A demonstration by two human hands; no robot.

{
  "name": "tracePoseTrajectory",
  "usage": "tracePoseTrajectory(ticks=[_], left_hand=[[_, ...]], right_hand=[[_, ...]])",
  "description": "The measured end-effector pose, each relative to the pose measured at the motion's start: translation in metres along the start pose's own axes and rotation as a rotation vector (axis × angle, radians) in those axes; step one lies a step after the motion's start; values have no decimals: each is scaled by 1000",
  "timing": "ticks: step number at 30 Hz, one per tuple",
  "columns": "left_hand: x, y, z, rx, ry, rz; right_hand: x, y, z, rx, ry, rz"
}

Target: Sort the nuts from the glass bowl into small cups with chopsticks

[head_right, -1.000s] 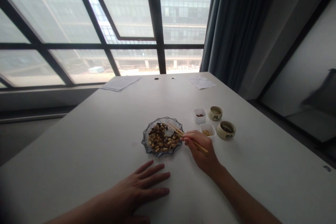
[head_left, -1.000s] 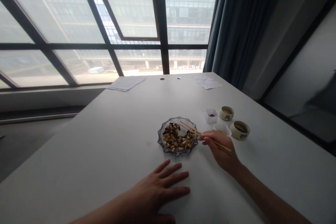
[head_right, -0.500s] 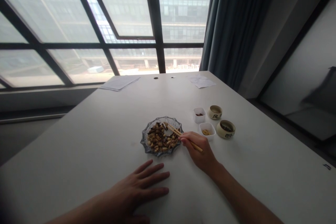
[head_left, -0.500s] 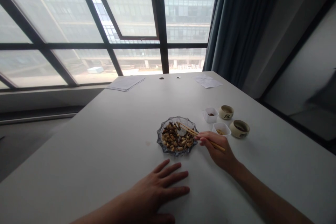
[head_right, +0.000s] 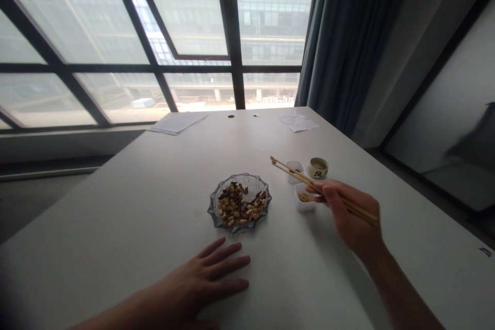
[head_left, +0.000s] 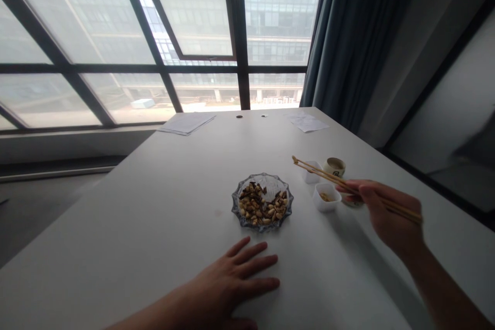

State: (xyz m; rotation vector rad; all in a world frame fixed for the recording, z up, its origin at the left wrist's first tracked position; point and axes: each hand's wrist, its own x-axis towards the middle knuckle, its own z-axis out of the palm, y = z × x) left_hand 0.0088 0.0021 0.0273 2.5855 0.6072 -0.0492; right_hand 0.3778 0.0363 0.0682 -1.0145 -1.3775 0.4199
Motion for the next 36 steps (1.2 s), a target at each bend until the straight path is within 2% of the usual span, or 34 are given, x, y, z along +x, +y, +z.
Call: tracePoseTrajectory(ticks=[3, 6, 8, 11, 14, 20, 24, 33, 36], left_hand=[[0, 0, 0, 1, 5, 6], [0, 1, -1, -3, 5, 10], [0, 1, -1, -7, 16, 11], [0, 1, -2, -22, 21, 16], [0, 1, -2, -42, 12, 11], [0, 0, 0, -47, 24, 15], [-1, -1, 3, -34, 35, 13], [0, -1, 1, -12, 11, 19], [1, -1, 1, -29, -2, 12]], right_hand=[[10, -12, -29, -75, 92, 15], [19, -16, -59, -147, 122, 78], [24, -15, -75, -202, 118, 174], [30, -14, -88, -231, 60, 342], [31, -12, -89, -191, 56, 379], [25, 8, -80, -61, 73, 260], [21, 15, -65, 19, 11, 263], [2, -1, 15, 130, -235, 256], [3, -10, 30, 118, -317, 268]])
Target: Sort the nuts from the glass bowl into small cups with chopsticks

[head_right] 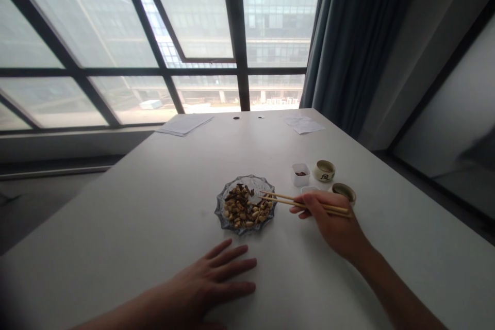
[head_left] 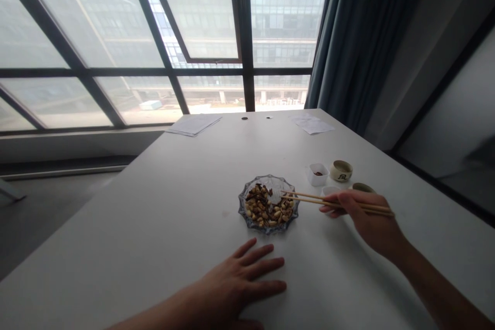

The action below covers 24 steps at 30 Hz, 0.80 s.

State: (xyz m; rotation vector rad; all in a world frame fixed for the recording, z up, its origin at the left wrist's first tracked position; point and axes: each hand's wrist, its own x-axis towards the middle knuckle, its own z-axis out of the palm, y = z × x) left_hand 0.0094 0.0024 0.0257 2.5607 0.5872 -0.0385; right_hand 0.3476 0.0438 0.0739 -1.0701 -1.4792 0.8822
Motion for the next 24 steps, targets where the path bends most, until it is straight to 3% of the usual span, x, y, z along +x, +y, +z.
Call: tracePoseTrajectory(ticks=[6, 16, 20, 24], left_hand=[[0, 1, 1, -35, 33, 16], [0, 0, 1, -48, 31, 11], [-1, 1, -1, -52, 32, 16], [0, 2, -3, -54, 21, 14]], right_hand=[[3, -7, 4, -136, -107, 105], [1, -3, 19, -187, -175, 102], [-1, 1, 18, -126, -89, 93], [-5, -8, -1, -66, 74, 53]])
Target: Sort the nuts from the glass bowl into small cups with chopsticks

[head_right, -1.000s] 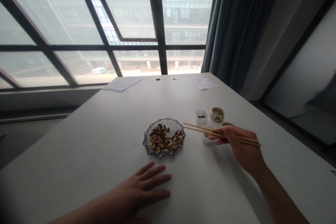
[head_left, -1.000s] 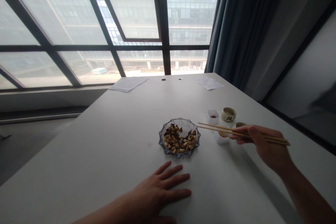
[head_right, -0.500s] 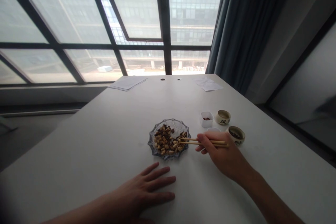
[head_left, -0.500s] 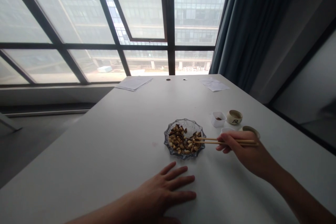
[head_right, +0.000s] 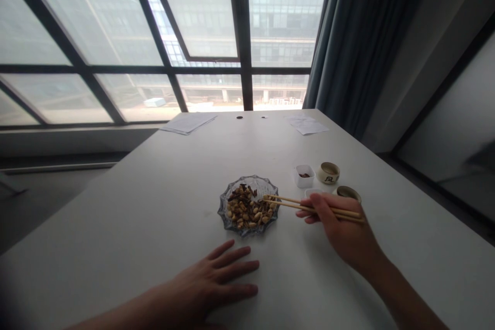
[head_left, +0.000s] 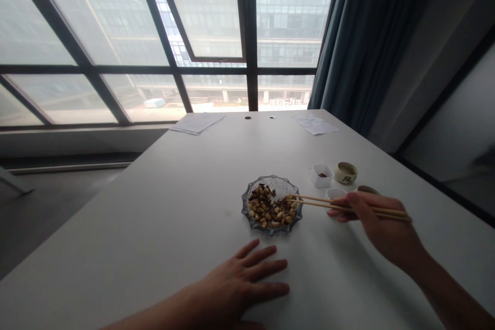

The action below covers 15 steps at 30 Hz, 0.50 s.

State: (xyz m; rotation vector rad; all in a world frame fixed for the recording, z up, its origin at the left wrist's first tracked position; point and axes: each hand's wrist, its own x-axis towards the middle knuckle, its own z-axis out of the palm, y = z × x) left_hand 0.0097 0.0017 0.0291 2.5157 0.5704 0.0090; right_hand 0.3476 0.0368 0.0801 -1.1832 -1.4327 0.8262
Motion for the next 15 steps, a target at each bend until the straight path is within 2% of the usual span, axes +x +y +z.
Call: tracePoseTrajectory(ticks=[4, 7, 11, 15], left_hand=[[1, -1, 1, 12, -19, -19], [1, -1, 2, 22, -6, -6], [0, -1, 2, 33, -13, -15], [1, -1, 1, 71, -34, -26]], right_hand=[[-5, -6, -40, -60, 254, -38], [-12, -1, -71, -128, 412, -11], [-22, 10, -95, -148, 442, 41], [-25, 15, -97, -123, 436, 51]])
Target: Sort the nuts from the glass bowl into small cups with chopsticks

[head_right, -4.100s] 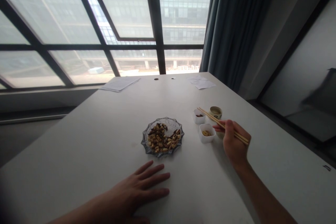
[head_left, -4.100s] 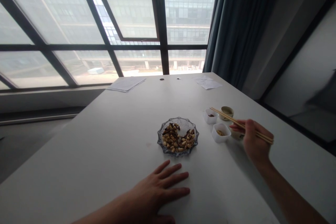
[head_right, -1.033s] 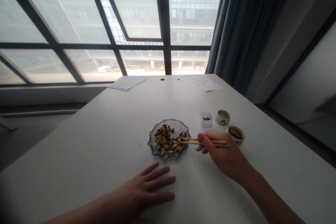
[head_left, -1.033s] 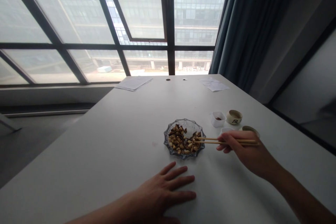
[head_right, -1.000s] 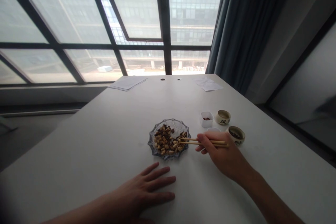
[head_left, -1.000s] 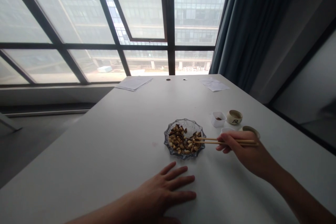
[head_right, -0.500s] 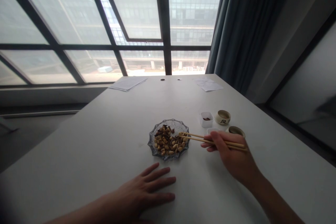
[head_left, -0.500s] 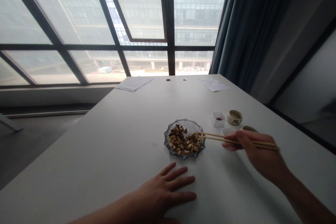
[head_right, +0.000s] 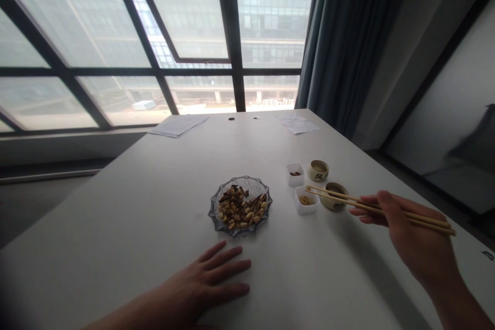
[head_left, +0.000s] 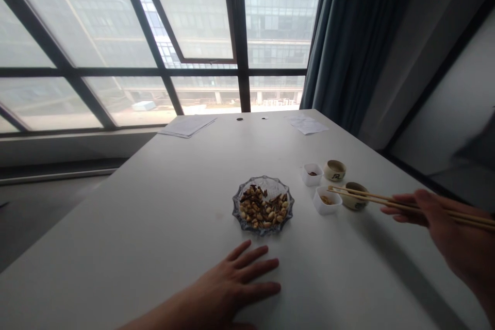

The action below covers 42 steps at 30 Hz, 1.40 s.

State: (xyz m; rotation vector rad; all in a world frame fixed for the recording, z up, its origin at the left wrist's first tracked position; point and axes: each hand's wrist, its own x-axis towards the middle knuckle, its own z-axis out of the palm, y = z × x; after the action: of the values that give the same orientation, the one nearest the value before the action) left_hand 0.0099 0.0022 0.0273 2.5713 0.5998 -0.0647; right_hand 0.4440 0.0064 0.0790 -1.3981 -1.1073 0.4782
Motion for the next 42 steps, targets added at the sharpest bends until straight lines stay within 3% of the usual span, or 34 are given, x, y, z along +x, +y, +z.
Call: tracePoseTrajectory(ticks=[10, 15, 20, 25, 30, 36, 42], left_hand=[[0, 0, 1, 21, -4, -7], [0, 1, -1, 9, -45, -25], [0, 2, -2, 12, 7, 1], [0, 2, -1, 2, 15, 13], [0, 1, -1, -7, -1, 12], [0, 2, -3, -27, -16, 2], [0, 2, -3, -29, -1, 1]], right_hand=[[-2, -20, 19, 52, 20, -45], [-8, -38, 59, 140, -279, -47], [-17, -43, 105, 136, -597, -43], [-16, -32, 133, 75, -725, -80], [-16, -21, 144, 116, -764, -43], [-21, -9, 147, 164, -658, -7], [-19, -22, 129, 191, -541, -29]])
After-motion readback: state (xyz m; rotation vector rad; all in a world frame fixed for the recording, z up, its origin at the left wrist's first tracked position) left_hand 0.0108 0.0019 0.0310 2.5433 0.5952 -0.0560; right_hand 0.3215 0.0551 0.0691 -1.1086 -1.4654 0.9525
